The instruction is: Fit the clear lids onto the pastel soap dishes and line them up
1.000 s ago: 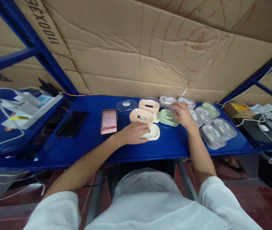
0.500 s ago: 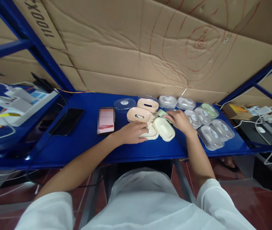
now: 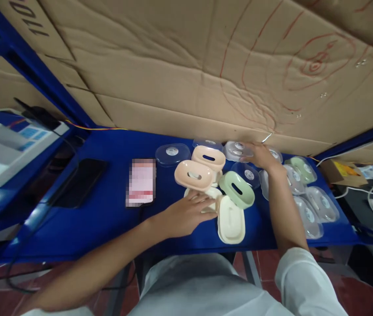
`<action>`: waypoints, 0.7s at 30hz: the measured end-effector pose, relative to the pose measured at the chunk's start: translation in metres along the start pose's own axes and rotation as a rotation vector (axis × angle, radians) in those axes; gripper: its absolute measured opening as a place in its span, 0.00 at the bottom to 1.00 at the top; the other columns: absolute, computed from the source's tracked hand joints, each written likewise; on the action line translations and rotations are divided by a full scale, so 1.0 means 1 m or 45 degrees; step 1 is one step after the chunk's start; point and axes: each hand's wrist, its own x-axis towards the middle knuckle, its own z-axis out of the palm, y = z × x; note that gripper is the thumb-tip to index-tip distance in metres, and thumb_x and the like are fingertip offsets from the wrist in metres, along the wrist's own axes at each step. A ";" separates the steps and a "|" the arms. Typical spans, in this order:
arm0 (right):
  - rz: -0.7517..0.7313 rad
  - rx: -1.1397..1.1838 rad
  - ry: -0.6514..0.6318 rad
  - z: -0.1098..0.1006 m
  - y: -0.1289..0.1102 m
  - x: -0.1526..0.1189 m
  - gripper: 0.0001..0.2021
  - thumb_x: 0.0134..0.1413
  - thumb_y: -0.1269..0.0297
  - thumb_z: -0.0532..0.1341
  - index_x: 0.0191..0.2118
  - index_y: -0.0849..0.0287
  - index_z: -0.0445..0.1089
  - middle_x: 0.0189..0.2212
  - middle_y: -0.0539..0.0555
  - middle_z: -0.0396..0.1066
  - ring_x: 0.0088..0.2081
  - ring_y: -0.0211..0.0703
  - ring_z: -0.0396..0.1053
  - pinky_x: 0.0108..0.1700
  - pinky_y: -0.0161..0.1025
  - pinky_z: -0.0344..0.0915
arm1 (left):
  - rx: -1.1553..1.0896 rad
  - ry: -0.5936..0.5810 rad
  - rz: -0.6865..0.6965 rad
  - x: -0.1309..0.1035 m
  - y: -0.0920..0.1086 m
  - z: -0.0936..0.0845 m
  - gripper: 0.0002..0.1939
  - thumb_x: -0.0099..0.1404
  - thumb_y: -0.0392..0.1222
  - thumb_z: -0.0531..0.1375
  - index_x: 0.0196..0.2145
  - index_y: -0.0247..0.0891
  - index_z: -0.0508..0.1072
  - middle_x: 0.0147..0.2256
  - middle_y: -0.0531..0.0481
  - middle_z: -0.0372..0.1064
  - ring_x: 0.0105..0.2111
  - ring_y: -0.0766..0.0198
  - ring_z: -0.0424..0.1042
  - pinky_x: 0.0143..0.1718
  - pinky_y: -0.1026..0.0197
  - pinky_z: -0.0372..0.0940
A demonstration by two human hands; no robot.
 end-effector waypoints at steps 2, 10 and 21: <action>-0.045 0.075 0.021 -0.008 0.001 -0.002 0.28 0.64 0.57 0.66 0.68 0.55 0.69 0.65 0.59 0.72 0.66 0.59 0.69 0.68 0.54 0.65 | -0.062 -0.014 -0.029 -0.001 -0.003 -0.002 0.23 0.70 0.31 0.59 0.60 0.42 0.75 0.59 0.40 0.72 0.61 0.49 0.69 0.66 0.45 0.59; 0.062 0.099 -0.063 -0.028 -0.037 -0.023 0.18 0.72 0.65 0.56 0.59 0.51 0.78 0.52 0.56 0.82 0.52 0.55 0.80 0.56 0.47 0.73 | -0.153 -0.118 -0.088 -0.001 -0.012 -0.013 0.27 0.70 0.32 0.59 0.65 0.43 0.69 0.64 0.44 0.69 0.66 0.51 0.65 0.70 0.46 0.57; -0.058 0.127 -0.232 -0.024 -0.054 -0.011 0.19 0.76 0.60 0.53 0.63 0.55 0.74 0.56 0.59 0.80 0.55 0.56 0.79 0.56 0.46 0.72 | -0.093 -0.082 -0.103 -0.004 -0.014 -0.011 0.20 0.73 0.37 0.60 0.61 0.41 0.73 0.64 0.44 0.70 0.67 0.52 0.65 0.69 0.48 0.57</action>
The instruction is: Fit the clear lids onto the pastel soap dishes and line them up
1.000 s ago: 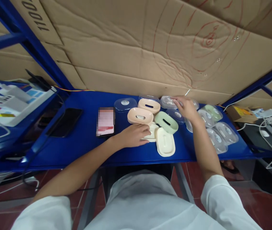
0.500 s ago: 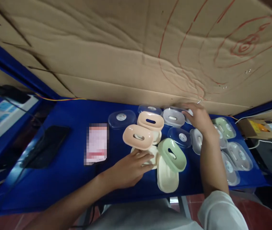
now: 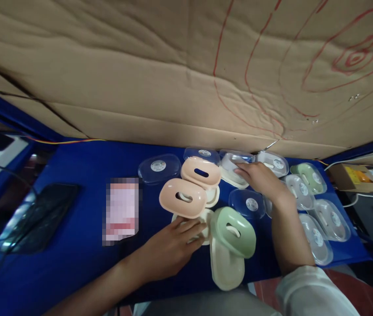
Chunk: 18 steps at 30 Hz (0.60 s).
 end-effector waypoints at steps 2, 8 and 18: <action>-0.089 0.164 0.046 -0.013 0.010 -0.010 0.20 0.77 0.57 0.52 0.65 0.52 0.73 0.58 0.55 0.79 0.56 0.52 0.78 0.58 0.43 0.72 | 0.000 0.016 -0.001 0.000 -0.001 0.000 0.18 0.73 0.37 0.60 0.59 0.42 0.74 0.64 0.44 0.70 0.67 0.52 0.65 0.70 0.48 0.57; 0.307 0.078 0.264 -0.025 0.066 -0.030 0.23 0.68 0.68 0.57 0.65 0.52 0.71 0.65 0.56 0.72 0.66 0.56 0.70 0.68 0.54 0.63 | 0.081 0.028 -0.006 -0.004 0.001 0.007 0.17 0.75 0.40 0.60 0.59 0.41 0.75 0.66 0.43 0.69 0.67 0.50 0.66 0.70 0.45 0.56; 0.584 -0.097 0.049 -0.016 0.109 -0.023 0.26 0.64 0.60 0.64 0.67 0.52 0.70 0.62 0.59 0.75 0.62 0.61 0.73 0.65 0.56 0.66 | 0.058 0.054 -0.004 -0.002 0.000 0.007 0.16 0.76 0.40 0.60 0.59 0.41 0.76 0.65 0.42 0.70 0.66 0.50 0.67 0.70 0.47 0.58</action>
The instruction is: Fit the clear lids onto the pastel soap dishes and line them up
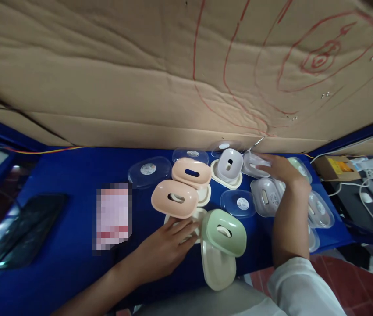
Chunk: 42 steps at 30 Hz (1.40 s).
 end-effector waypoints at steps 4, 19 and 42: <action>0.022 0.000 0.118 -0.013 0.004 -0.016 0.19 0.69 0.66 0.56 0.60 0.57 0.76 0.59 0.61 0.77 0.61 0.57 0.73 0.65 0.52 0.65 | 0.012 0.016 0.006 0.000 0.001 0.000 0.16 0.75 0.39 0.60 0.58 0.40 0.76 0.65 0.42 0.70 0.67 0.50 0.66 0.70 0.46 0.57; -0.059 -0.154 -0.154 0.001 -0.026 -0.003 0.15 0.71 0.61 0.58 0.49 0.61 0.80 0.50 0.66 0.81 0.52 0.56 0.79 0.53 0.46 0.70 | 0.043 -0.011 0.004 0.000 0.005 -0.002 0.15 0.74 0.37 0.60 0.56 0.39 0.76 0.63 0.40 0.71 0.65 0.50 0.67 0.70 0.44 0.55; 0.203 -0.070 0.184 0.059 -0.014 -0.157 0.36 0.67 0.47 0.60 0.74 0.56 0.57 0.70 0.69 0.63 0.65 0.75 0.67 0.58 0.72 0.69 | -0.002 0.010 0.018 0.001 0.000 0.003 0.13 0.74 0.38 0.61 0.55 0.40 0.76 0.61 0.40 0.73 0.64 0.48 0.68 0.68 0.43 0.58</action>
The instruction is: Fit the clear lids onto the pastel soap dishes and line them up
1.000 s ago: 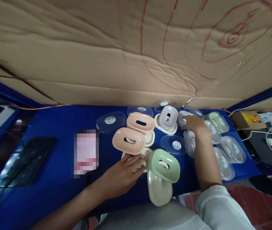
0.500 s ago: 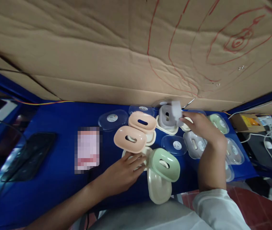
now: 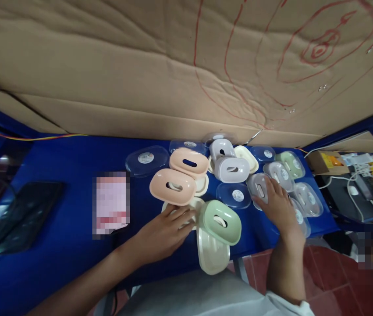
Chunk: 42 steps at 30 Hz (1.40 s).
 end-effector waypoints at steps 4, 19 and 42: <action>-0.056 0.398 0.186 0.017 0.008 -0.009 0.31 0.69 0.46 0.58 0.71 0.55 0.63 0.67 0.66 0.68 0.66 0.66 0.68 0.62 0.64 0.69 | -0.022 -0.019 -0.010 0.002 0.000 -0.003 0.13 0.73 0.36 0.61 0.54 0.39 0.76 0.60 0.40 0.73 0.63 0.49 0.68 0.67 0.44 0.58; -0.190 0.475 0.352 0.011 -0.028 0.008 0.24 0.73 0.48 0.54 0.61 0.57 0.73 0.57 0.65 0.77 0.59 0.60 0.74 0.63 0.57 0.67 | -0.053 -0.011 -0.034 0.005 0.002 -0.007 0.11 0.75 0.36 0.59 0.53 0.41 0.76 0.58 0.44 0.74 0.61 0.52 0.69 0.63 0.48 0.61; -0.183 0.581 0.859 -0.007 -0.040 0.012 0.21 0.73 0.53 0.60 0.62 0.58 0.73 0.60 0.64 0.75 0.63 0.59 0.71 0.65 0.61 0.65 | 0.053 0.067 0.051 0.003 0.002 -0.007 0.17 0.72 0.30 0.61 0.56 0.39 0.75 0.59 0.41 0.73 0.61 0.50 0.70 0.63 0.47 0.63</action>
